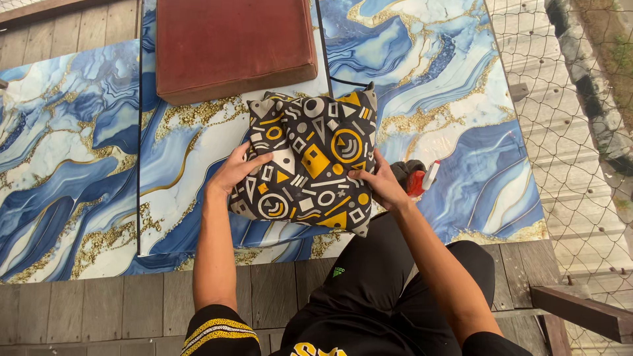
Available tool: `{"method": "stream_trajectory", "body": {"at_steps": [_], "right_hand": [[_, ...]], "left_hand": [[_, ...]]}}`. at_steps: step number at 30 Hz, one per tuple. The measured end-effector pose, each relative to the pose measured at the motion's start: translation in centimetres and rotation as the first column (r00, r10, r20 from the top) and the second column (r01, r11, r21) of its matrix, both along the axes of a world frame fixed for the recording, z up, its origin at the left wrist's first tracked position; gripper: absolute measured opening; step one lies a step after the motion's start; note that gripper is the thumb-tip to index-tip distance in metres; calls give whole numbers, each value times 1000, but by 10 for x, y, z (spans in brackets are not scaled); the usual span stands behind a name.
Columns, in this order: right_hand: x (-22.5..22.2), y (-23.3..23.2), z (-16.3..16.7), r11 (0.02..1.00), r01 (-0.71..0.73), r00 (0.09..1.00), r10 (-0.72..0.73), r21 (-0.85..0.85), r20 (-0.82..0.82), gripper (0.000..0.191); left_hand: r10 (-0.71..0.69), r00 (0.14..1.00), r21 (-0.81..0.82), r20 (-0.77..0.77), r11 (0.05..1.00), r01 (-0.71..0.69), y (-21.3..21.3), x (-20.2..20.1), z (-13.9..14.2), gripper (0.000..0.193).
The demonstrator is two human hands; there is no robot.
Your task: The person wipes a blue and white marble-patterned tabletop with a dark cloth. They then lift a reddish-brown cushion, spray it with a cleaning solution, and wipe it thoroughly. After placing the cushion back, they adjust two patterned pillows on the table and continue wiping the tabletop surface.
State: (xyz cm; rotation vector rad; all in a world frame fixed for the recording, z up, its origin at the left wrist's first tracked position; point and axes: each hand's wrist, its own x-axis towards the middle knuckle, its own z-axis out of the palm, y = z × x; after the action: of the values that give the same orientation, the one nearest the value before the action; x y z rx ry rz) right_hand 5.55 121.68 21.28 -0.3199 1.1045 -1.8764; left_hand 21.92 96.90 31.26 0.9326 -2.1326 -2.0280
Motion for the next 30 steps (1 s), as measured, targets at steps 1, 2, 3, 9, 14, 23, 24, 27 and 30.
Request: {"method": "stream_trajectory", "body": {"at_steps": [1,2,3,9,14,23,24,27,30], "right_hand": [[5,-4,1,999,-7,999,5,-40,-46,76],[10,-7,2,993,-8,987,27,118,-160,71],[13,-9,4,962,10,960,67,273,-271,68],[21,-28,13,879,175,836,105,444,-539,63],[25,-24,18,696,398,645,251,598,-722,78],[10,-56,49,949,136,934,-27,284,-356,93],[9,-59,58,942,150,943,-44,302,-330,89],[1,-62,94,914,161,954,-47,372,-297,86],[-2,-56,139,916,197,926,-57,349,-372,91]], "left_hand": [[-2,1000,-78,15,997,3,-3,-1,7,57],[-1,999,-154,33,988,6,-6,-1,12,55],[19,999,-134,33,991,-15,-10,-2,15,54],[146,973,-445,179,894,-52,-18,-27,0,55],[123,992,-598,37,798,-77,-6,-40,-8,76],[278,938,-424,208,889,-170,-1,-53,23,79],[289,947,-458,137,867,-199,-1,-51,30,78],[300,954,-518,-15,814,-264,0,-49,55,75],[337,940,-465,-52,825,-322,1,-39,95,75]]}}
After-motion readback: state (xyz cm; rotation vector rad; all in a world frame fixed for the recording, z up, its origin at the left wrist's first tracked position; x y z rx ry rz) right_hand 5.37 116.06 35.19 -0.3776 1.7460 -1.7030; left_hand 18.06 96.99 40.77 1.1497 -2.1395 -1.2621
